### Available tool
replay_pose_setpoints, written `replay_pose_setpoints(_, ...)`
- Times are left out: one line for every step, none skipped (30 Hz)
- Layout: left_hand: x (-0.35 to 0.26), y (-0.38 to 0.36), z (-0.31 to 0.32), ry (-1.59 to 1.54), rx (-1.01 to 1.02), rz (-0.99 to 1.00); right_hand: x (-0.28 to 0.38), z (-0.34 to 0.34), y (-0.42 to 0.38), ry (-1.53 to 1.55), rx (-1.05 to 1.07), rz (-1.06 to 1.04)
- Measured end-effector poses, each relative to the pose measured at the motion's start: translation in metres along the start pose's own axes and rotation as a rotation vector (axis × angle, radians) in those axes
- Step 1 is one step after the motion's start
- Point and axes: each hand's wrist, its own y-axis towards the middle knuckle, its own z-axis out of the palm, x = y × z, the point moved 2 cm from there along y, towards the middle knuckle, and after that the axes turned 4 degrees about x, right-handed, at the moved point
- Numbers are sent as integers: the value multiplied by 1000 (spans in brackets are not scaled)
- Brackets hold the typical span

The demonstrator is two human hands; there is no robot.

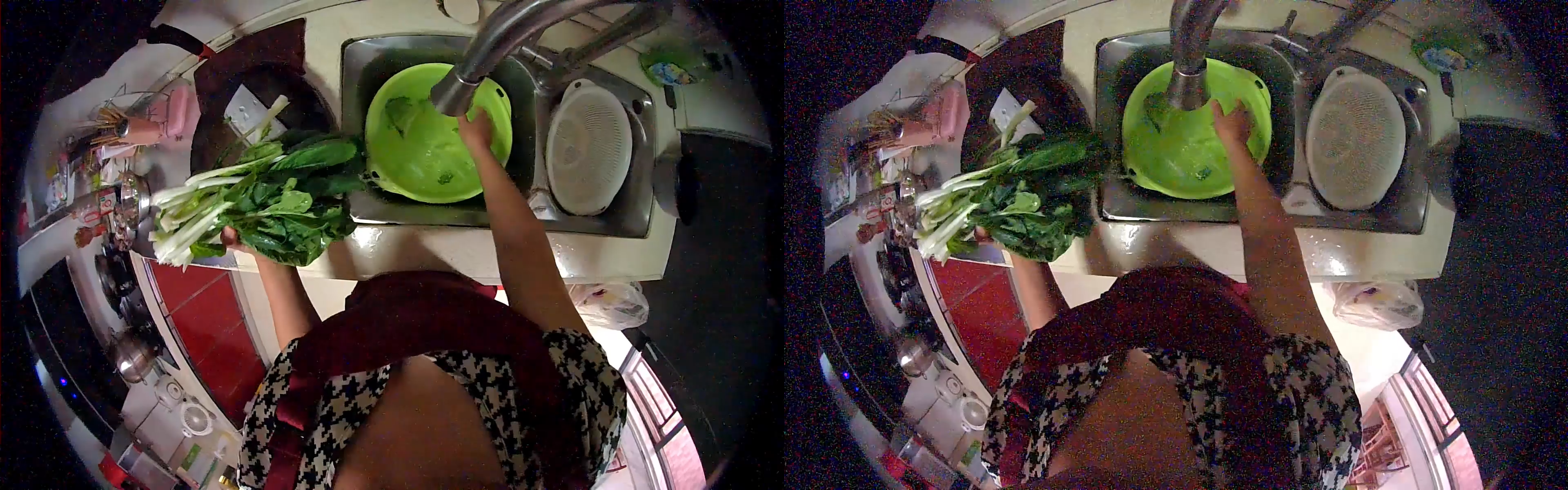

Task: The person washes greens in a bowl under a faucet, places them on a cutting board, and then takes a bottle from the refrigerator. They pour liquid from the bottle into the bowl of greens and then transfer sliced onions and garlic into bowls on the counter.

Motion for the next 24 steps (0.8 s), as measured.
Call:
replay_pose_setpoints(-4,0,-5,-8,-17,10,0,16,4,92,74,64)
replay_pose_setpoints(-8,-1,-9,-16,-33,24,4,32,12,184,147,125)
replay_pose_setpoints(-16,-1,-13,-24,-74,19,14,39,12,289,172,162)
replay_pose_setpoints(-19,-3,-18,-39,-112,6,21,49,13,392,192,202)
replay_pose_setpoints(-22,-3,-20,-91,-27,9,33,60,8,504,168,224)
replay_pose_setpoints(-25,-2,-17,-143,61,13,52,52,0,616,243,211)
replay_pose_setpoints(-28,-1,-19,-71,26,31,73,41,-11,728,321,206)
replay_pose_setpoints(-33,-2,-21,0,-11,47,95,30,-22,836,401,210)
replay_pose_setpoints(-37,-3,-24,68,-50,63,98,50,-19,908,431,235)
replay_pose_setpoints(-39,-4,-21,138,-113,62,103,63,-20,979,460,260)
replay_pose_setpoints(-44,-4,-16,203,-178,58,110,74,-24,1016,483,272)
replay_pose_setpoints(-47,-2,-12,270,-239,54,117,81,-30,1057,504,284)
replay_pose_setpoints(-49,3,-6,213,-190,20,120,83,-34,1099,524,296)
replay_pose_setpoints(-51,5,3,288,-286,31,120,81,-35,1114,573,303)
replay_pose_setpoints(-53,7,1,281,-316,49,120,76,-39,1130,624,313)
replay_pose_setpoints(-55,8,-2,276,-351,66,120,72,-43,1144,678,325)
replay_pose_setpoints(-57,10,-2,298,-336,39,116,66,-45,1129,719,313)
replay_pose_setpoints(-50,8,-4,337,-332,54,103,64,-42,1122,762,294)
replay_pose_setpoints(-50,8,-7,391,-375,100,93,55,-40,1109,804,279)
replay_pose_setpoints(-53,10,-11,412,-396,131,86,32,-39,890,732,123)
replay_pose_setpoints(-56,12,-16,433,-417,161,81,8,-37,661,658,-27)
replay_pose_setpoints(-59,14,-27,427,-412,181,60,4,-28,449,510,-71)
replay_pose_setpoints(-62,15,-33,425,-404,190,34,2,-17,238,363,-113)
replay_pose_setpoints(-64,16,-39,424,-396,199,-4,4,3,108,324,-212)
